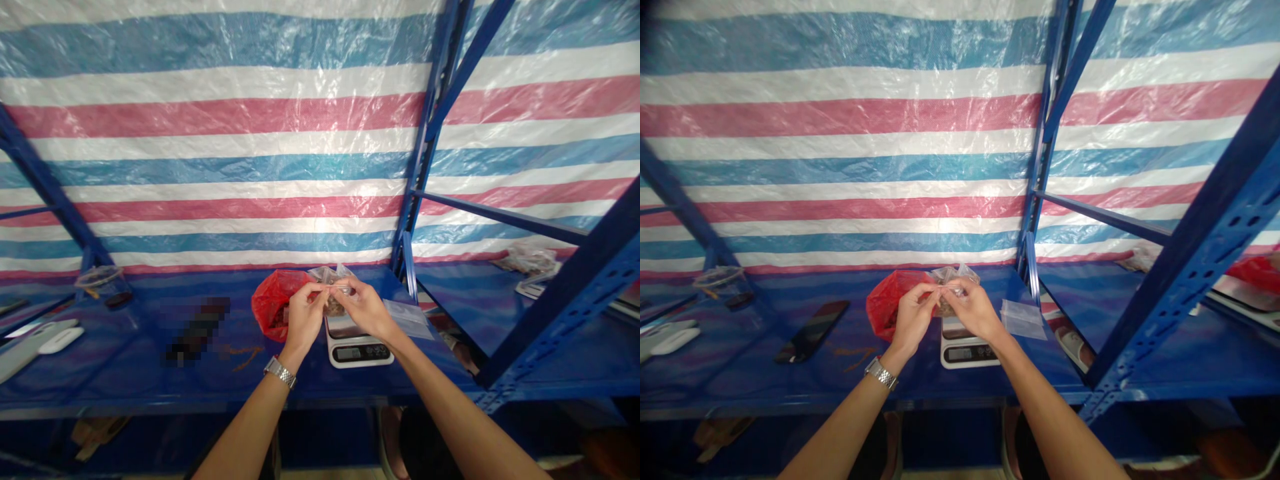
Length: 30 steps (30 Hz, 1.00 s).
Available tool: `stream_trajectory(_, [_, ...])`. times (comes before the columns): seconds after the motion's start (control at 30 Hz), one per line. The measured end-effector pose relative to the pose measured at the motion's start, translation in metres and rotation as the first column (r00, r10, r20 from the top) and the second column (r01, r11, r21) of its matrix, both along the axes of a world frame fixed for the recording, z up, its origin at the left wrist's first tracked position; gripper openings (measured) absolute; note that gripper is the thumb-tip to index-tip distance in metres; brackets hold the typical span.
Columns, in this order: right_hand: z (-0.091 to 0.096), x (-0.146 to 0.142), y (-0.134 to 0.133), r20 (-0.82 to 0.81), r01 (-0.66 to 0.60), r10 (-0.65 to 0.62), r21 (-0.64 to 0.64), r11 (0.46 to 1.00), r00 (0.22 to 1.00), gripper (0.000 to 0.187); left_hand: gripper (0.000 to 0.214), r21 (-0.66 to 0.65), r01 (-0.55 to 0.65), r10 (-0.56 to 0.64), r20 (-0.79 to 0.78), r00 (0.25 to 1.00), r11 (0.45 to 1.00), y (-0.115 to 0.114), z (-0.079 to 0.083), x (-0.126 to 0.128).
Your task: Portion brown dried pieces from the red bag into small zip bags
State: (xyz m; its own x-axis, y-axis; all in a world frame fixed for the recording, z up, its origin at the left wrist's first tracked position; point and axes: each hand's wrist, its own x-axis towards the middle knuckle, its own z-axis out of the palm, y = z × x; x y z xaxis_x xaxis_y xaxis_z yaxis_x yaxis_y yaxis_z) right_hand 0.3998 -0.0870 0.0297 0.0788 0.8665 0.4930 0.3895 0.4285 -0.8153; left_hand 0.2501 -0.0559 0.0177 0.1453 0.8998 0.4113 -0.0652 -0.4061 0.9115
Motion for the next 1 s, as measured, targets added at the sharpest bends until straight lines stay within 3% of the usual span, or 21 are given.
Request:
stream_trajectory(0.23, [0.01, 0.003, -0.006, 0.058, -0.021, 0.021, 0.002, 1.0, 0.998, 0.029, 0.02, -0.042, 0.013, -0.012, 0.021, 1.0, 0.999, -0.007, 0.008, 0.002])
stream_trajectory(0.37, [0.016, 0.022, 0.0, 0.011, 0.165, -0.166, 0.028, 0.986, 0.986, 0.036, 0.04, -0.066, -0.065, 0.07, 0.082, 0.994, 0.996, -0.013, 0.016, 0.008])
stream_trajectory(0.43, [0.02, 0.04, 0.006, -0.011, 0.343, -0.343, 0.066, 0.937, 0.939, 0.039, 0.046, -0.078, -0.164, 0.171, 0.095, 0.981, 0.983, -0.013, 0.017, 0.008])
stream_trajectory(0.5, [0.023, 0.06, 0.017, 0.019, 0.517, -0.52, 0.074, 0.853, 0.854, 0.04, 0.044, -0.054, -0.259, 0.263, 0.072, 0.962, 0.964, -0.011, 0.016, 0.006])
stream_trajectory(0.6, [0.017, 0.079, 0.039, 0.206, 0.69, -0.677, 0.012, 0.724, 0.706, 0.043, 0.039, 0.016, -0.357, 0.356, 0.046, 0.934, 0.934, -0.006, 0.013, 0.003])
stream_trajectory(0.67, [0.007, 0.082, 0.056, 0.346, 0.671, -0.619, -0.044, 0.74, 0.705, 0.04, 0.037, 0.04, -0.387, 0.385, 0.046, 0.922, 0.921, -0.004, 0.012, 0.002])
stream_trajectory(0.8, [-0.01, 0.078, 0.081, 0.452, 0.467, -0.361, -0.148, 0.872, 0.816, 0.035, 0.034, 0.039, -0.388, 0.387, 0.045, 0.921, 0.921, -0.003, 0.014, 0.007])
stream_trajectory(0.9, [-0.004, 0.089, 0.08, 0.469, 0.362, -0.242, -0.184, 0.914, 0.85, 0.048, 0.032, 0.054, -0.387, 0.384, 0.048, 0.922, 0.921, -0.005, 0.015, 0.011])
stream_trajectory(1.0, [0.009, 0.119, 0.059, 0.494, 0.267, -0.116, -0.246, 0.932, 0.861, 0.034, 0.03, 0.101, -0.39, 0.388, 0.038, 0.921, 0.915, -0.006, 0.016, 0.011])
